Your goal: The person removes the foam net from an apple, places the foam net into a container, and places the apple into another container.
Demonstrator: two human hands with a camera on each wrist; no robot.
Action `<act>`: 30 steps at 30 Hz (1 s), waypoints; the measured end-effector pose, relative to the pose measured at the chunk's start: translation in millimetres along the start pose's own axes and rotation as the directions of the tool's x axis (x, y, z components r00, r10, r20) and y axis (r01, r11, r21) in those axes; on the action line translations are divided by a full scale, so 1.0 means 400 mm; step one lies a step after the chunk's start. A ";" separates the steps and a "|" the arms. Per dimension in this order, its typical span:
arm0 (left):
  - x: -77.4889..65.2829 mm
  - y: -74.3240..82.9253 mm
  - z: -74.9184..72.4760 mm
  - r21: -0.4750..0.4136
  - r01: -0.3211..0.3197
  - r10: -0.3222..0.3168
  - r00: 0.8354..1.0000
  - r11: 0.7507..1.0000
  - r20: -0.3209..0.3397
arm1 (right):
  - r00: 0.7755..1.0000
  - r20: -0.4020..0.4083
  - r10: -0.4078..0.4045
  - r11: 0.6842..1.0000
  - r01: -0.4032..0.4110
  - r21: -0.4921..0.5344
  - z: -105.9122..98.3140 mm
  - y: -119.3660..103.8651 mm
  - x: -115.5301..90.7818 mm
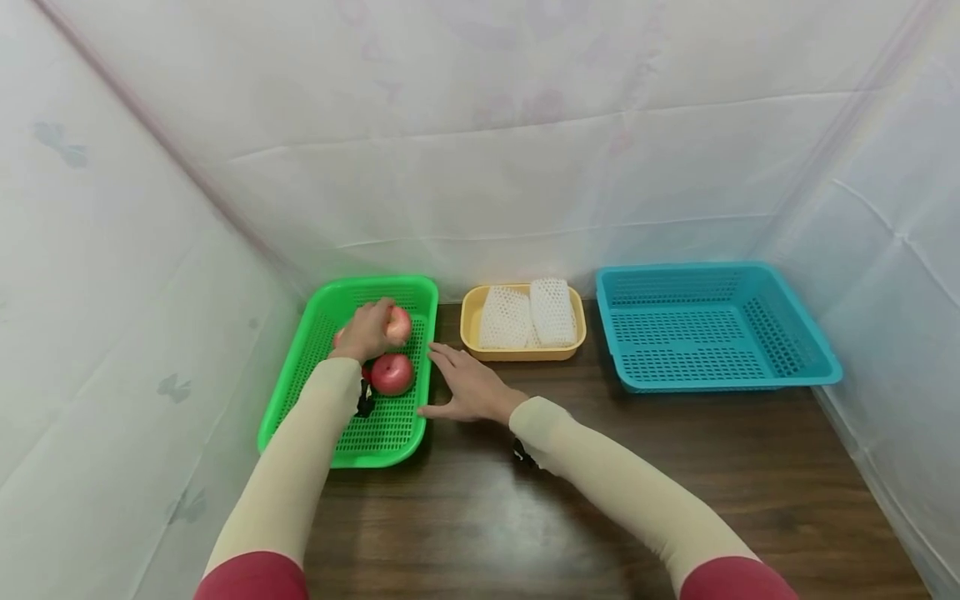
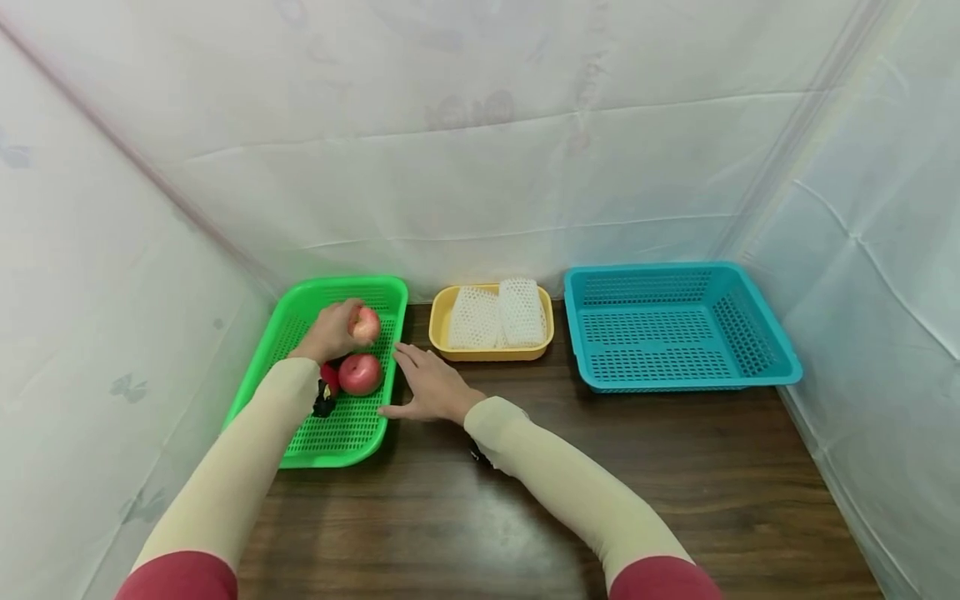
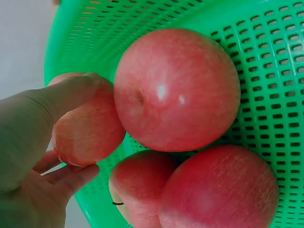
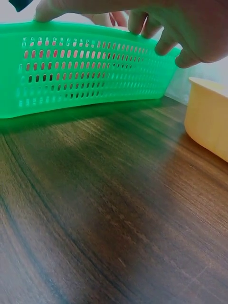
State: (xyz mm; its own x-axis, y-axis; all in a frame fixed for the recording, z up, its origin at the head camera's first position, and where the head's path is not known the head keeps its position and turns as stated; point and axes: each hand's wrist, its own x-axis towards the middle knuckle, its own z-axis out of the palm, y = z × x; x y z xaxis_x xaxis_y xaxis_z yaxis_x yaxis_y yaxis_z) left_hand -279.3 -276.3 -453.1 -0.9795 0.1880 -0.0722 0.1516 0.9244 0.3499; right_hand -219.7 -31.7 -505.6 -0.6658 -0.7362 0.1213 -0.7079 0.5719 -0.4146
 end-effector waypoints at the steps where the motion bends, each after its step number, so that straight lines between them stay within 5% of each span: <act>1: 0.001 -0.002 0.000 0.006 -0.011 0.011 1.000 1.000 0.006 | 1.000 -0.004 -0.001 1.000 0.001 -0.001 -0.001 -0.001 -0.001; 6: 0.005 -0.001 0.001 0.000 -0.048 0.048 0.998 0.999 0.033 | 1.000 -0.011 -0.001 1.000 0.001 -0.015 -0.005 -0.006 -0.001; 16: 0.010 0.017 0.022 -0.015 -0.010 0.012 0.992 1.000 0.129 | 1.000 0.007 0.021 1.000 -0.021 -0.023 0.001 -0.004 -0.003; 30: 0.032 0.005 0.059 0.019 -0.040 0.036 0.988 0.999 0.147 | 0.999 0.027 0.030 0.999 -0.029 -0.037 -0.003 -0.010 -0.002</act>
State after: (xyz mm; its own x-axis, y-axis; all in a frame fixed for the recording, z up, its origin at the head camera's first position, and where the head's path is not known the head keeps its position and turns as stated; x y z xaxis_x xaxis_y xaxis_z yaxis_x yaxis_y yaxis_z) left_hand -288.3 -264.4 -475.2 -0.9432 0.2683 -0.1960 0.1927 0.9223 0.3349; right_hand -216.8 -33.1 -503.0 -0.6800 -0.7284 0.0841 -0.6967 0.6061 -0.3838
